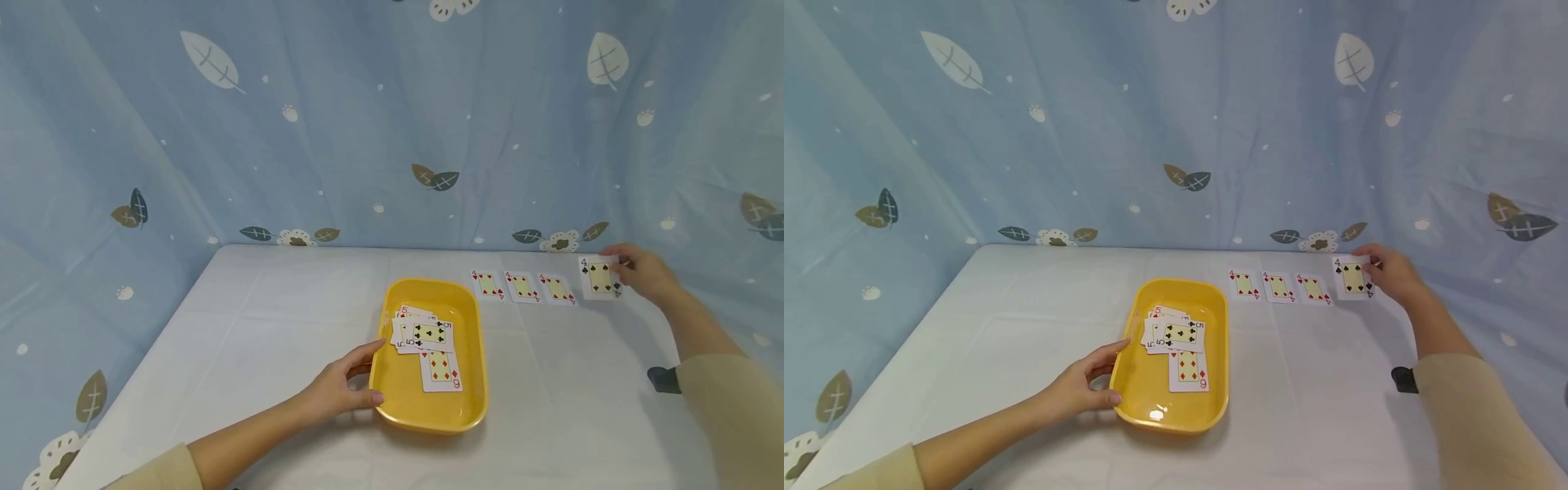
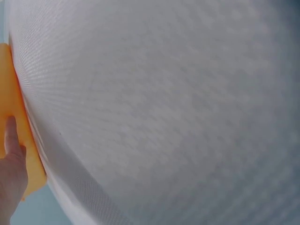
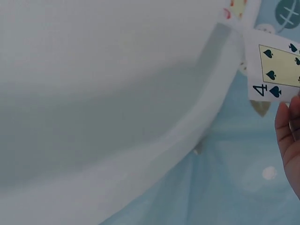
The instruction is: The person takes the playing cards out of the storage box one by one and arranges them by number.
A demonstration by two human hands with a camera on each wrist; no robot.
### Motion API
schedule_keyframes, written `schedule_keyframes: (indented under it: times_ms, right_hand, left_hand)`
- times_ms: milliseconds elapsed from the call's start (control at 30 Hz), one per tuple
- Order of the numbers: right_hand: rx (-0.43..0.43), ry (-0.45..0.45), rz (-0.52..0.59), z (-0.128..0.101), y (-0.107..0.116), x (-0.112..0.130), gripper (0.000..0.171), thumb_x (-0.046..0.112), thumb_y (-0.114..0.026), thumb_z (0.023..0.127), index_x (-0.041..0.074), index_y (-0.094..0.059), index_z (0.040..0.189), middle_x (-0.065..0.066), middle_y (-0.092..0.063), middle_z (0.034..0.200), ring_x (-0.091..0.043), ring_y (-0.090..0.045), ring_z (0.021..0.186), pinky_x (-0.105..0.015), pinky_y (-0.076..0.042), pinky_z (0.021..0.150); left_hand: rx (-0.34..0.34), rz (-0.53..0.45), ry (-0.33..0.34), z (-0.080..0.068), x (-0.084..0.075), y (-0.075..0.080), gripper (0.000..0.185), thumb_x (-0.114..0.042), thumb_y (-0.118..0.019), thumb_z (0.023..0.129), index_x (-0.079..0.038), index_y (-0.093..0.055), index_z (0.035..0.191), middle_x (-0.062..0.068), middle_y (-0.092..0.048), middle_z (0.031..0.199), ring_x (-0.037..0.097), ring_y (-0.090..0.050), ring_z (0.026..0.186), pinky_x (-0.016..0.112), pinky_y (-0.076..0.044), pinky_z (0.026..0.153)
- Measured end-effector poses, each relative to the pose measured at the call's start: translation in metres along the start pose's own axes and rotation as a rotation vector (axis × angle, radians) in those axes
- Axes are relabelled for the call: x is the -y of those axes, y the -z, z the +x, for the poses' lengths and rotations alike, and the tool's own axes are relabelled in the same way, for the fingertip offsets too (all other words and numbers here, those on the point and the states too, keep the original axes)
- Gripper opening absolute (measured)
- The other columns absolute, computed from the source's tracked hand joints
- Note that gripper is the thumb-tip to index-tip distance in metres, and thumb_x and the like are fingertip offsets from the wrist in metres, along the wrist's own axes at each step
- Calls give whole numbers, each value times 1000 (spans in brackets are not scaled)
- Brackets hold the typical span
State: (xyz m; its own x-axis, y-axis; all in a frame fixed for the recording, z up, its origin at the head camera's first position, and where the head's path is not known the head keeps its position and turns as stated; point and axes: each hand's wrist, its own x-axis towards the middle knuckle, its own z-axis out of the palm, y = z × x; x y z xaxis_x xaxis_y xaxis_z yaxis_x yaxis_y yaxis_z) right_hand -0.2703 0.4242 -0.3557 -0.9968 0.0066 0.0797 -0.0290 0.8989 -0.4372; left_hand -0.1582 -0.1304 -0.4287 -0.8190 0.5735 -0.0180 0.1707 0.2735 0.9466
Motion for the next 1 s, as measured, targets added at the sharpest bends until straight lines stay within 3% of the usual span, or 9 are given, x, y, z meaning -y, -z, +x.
schedule_keyframes:
  times_ms: [267,467,667,833,1000]
  right_hand:
    - [51,-64,-23,6,-13,-17,35,3,-43,96,-1,-45,130,-33,-44,112,-40,-50,91,-37,-47,65]
    - [19,-74,-99,10,-21,-23,40,1,-49,91,-3,-43,130,-35,-45,114,-43,-49,91,-47,-46,68]
    - [-2,-126,-128,12,-34,-23,45,-1,-50,90,-1,-39,134,-39,-30,127,-52,-40,102,-60,-42,76]
    - [41,-137,-168,14,-42,-23,50,-1,-49,89,-2,-36,137,-44,-22,126,-60,-36,107,-66,-41,79]
    - [47,-157,-192,18,-48,-25,52,0,-49,88,-3,-34,138,-44,-25,123,-61,-37,107,-68,-39,86]
  left_hand:
    - [4,2,-11,2,1,1,82,-26,-77,80,-14,-33,148,14,-51,134,29,-51,122,47,-40,104]
    - [8,-1,-6,3,1,2,82,-26,-77,80,-15,-33,148,14,-49,136,30,-50,123,49,-38,105]
    - [10,-11,-1,3,-1,3,82,-25,-77,80,-14,-32,148,15,-48,137,31,-49,124,47,-38,105]
    - [19,-18,4,1,-2,2,83,-26,-77,79,-13,-31,148,15,-49,135,31,-50,123,45,-38,106]
    - [22,-35,2,0,-1,2,83,-25,-77,80,-12,-31,148,16,-49,135,31,-50,123,47,-38,105]
